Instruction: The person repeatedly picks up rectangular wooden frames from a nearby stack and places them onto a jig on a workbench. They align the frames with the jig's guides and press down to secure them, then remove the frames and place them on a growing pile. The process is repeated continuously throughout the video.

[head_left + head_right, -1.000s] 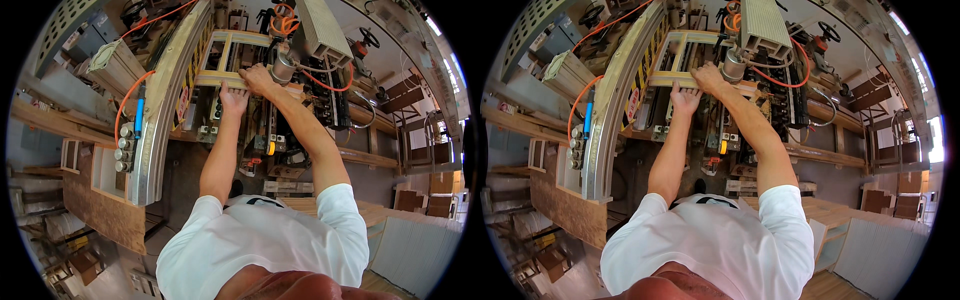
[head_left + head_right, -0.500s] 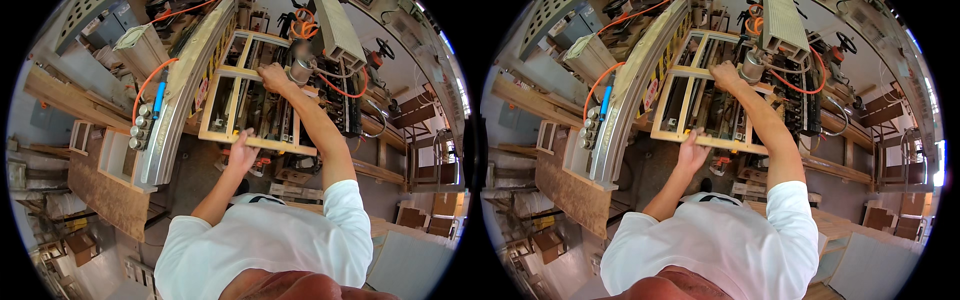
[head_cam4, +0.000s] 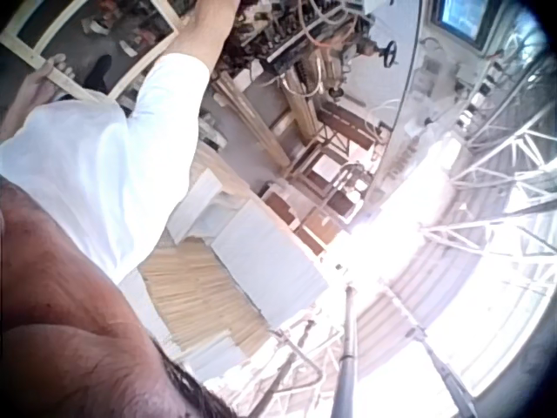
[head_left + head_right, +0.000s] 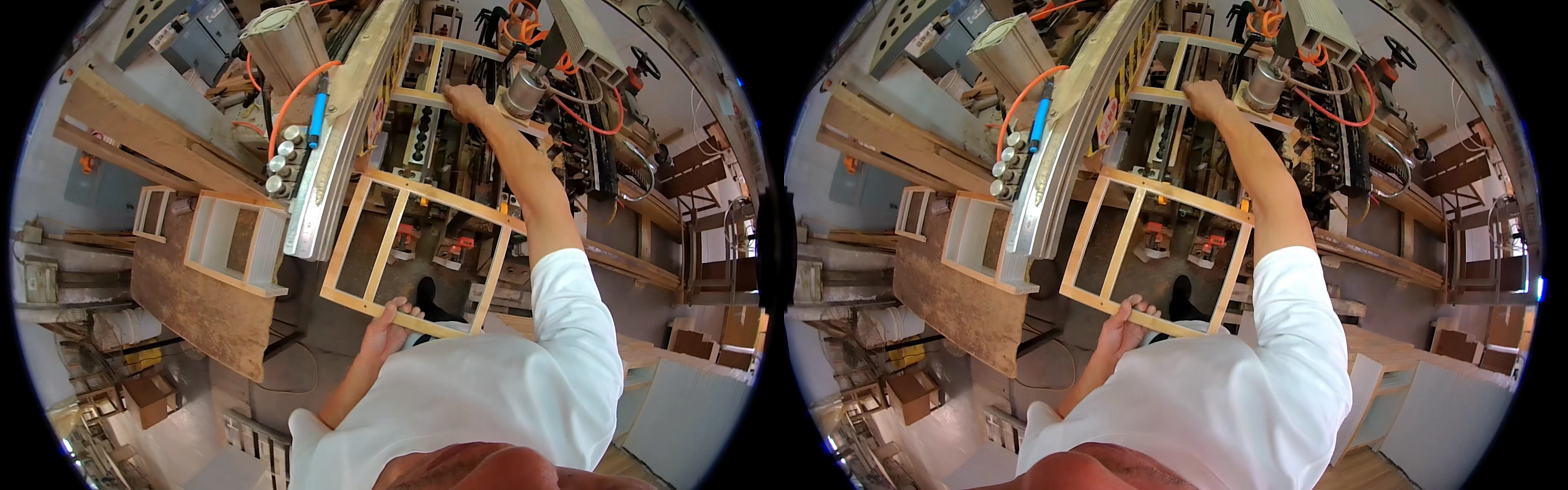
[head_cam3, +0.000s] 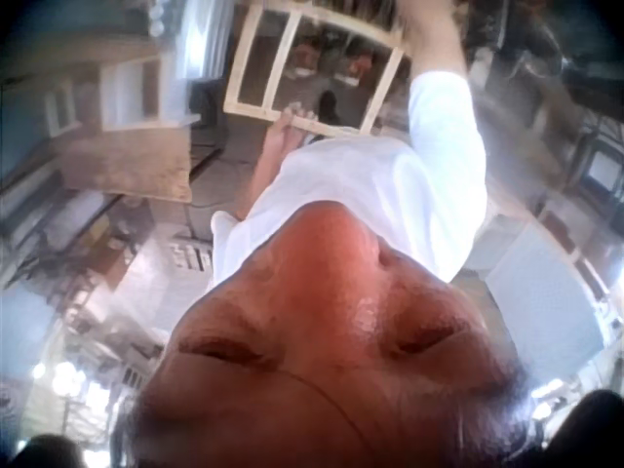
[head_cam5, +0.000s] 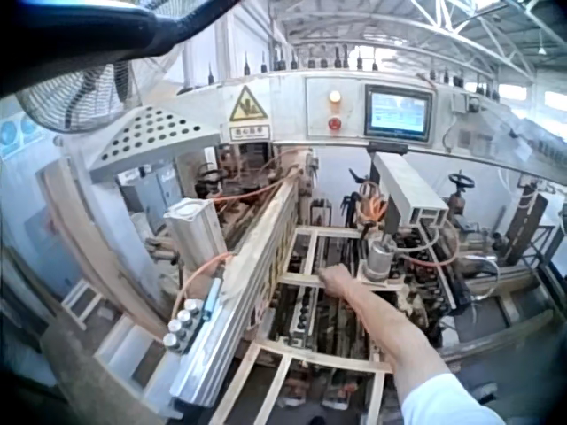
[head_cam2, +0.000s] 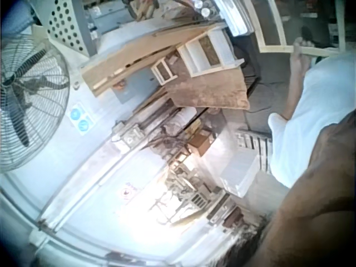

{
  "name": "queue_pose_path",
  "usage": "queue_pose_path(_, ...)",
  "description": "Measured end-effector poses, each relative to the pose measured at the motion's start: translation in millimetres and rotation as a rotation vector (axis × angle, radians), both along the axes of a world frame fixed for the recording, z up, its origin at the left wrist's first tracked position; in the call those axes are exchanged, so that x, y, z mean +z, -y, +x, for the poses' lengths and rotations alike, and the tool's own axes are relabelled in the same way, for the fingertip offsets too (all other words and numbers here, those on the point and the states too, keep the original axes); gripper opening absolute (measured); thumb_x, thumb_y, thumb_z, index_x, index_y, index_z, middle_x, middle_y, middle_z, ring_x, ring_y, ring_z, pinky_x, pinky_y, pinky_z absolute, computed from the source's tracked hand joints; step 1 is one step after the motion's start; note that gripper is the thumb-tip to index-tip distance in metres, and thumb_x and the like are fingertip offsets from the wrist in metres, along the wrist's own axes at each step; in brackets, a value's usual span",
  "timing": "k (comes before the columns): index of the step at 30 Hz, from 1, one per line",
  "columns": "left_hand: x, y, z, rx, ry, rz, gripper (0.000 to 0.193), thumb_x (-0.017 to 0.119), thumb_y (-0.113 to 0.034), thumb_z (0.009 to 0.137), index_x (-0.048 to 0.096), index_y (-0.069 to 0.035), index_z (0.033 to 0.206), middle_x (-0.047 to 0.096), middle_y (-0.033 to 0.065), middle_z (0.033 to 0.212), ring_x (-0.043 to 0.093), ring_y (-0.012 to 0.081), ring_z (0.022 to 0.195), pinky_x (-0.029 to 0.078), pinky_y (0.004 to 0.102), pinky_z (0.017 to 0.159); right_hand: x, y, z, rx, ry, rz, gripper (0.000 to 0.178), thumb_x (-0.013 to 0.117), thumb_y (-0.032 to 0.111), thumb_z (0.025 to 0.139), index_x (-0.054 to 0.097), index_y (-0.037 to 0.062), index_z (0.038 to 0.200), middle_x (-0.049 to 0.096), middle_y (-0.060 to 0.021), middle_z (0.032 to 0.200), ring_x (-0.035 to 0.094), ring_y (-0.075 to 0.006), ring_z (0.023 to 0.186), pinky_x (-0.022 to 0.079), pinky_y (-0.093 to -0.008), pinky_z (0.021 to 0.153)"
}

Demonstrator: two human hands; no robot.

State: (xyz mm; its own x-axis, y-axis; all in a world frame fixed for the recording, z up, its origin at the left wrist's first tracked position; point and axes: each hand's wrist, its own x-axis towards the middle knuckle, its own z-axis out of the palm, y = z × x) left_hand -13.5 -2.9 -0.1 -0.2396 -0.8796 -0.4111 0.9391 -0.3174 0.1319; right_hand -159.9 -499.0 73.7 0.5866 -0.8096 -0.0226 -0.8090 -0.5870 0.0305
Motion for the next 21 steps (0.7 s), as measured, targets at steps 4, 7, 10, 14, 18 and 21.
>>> queue_pose_path(4, -1, -35, 16, -0.004, 0.067, 0.004, 0.025, 0.061, -0.026, 0.092, 0.055, -0.006, 0.105, 0.056, 0.0043, 0.091, 0.052, 0.025, 0.103, 0.034, 0.0437, 0.108, -7, 5, -3, -0.006, 0.09, -0.007, 0.023, 0.057, 0.003, 0.078, 0.058, 0.0045, 0.101, 0.065, -0.0184, 0.092, 0.063, -0.0375, 0.088, 0.05, -0.0468, 0.072)
queue_pose_path(7, -17, -54, 25, 0.064, 0.075, 0.078, 0.026, 0.061, -0.025, 0.092, 0.057, -0.005, 0.108, 0.057, 0.0057, 0.094, 0.056, 0.0272, 0.103, 0.036, 0.0468, 0.107, -12, 3, -7, -0.009, 0.133, -0.019, 0.025, 0.058, 0.002, 0.077, 0.058, 0.0031, 0.103, 0.066, -0.018, 0.096, 0.063, -0.0362, 0.094, 0.051, -0.0462, 0.076)
queue_pose_path(10, -50, -66, 39, 0.168, 0.136, 0.211, 0.021, 0.061, -0.019, 0.09, 0.057, -0.004, 0.104, 0.058, 0.0069, 0.092, 0.056, 0.0276, 0.101, 0.039, 0.0483, 0.105, 8, -7, 7, -0.021, 0.02, -0.005, 0.024, 0.059, 0.003, 0.077, 0.061, 0.0041, 0.101, 0.067, -0.016, 0.099, 0.063, -0.0347, 0.097, 0.051, -0.0457, 0.077)
queue_pose_path(14, -105, -71, 55, 0.265, 0.275, 0.464, 0.011, 0.06, -0.011, 0.088, 0.057, -0.003, 0.095, 0.059, 0.0068, 0.084, 0.058, 0.0278, 0.095, 0.044, 0.0484, 0.1, -5, 13, 0, 0.011, -0.026, -0.055, 0.02, 0.06, 0.004, 0.077, 0.064, 0.0065, 0.097, 0.067, -0.0134, 0.1, 0.064, -0.0312, 0.096, 0.047, -0.0428, 0.081)
queue_pose_path(18, -128, -84, 56, 0.364, 0.388, 0.639, 0.008, 0.06, -0.009, 0.088, 0.057, -0.004, 0.092, 0.056, 0.0048, 0.083, 0.057, 0.0251, 0.092, 0.043, 0.0457, 0.1, 0, 8, -4, 0.041, -0.06, -0.042, 0.017, 0.06, 0.004, 0.078, 0.065, 0.0076, 0.094, 0.068, -0.0116, 0.099, 0.064, -0.0296, 0.097, 0.043, -0.0426, 0.086)
queue_pose_path(21, -142, -98, 62, 0.454, 0.411, 0.545, 0.008, 0.061, -0.009, 0.088, 0.056, -0.004, 0.093, 0.056, 0.0041, 0.084, 0.057, 0.0237, 0.092, 0.042, 0.0451, 0.1, 1, 12, 1, 0.01, -0.107, -0.011, 0.019, 0.063, 0.004, 0.075, 0.064, 0.0089, 0.094, 0.067, -0.0113, 0.097, 0.063, -0.0293, 0.097, 0.04, -0.0436, 0.088)
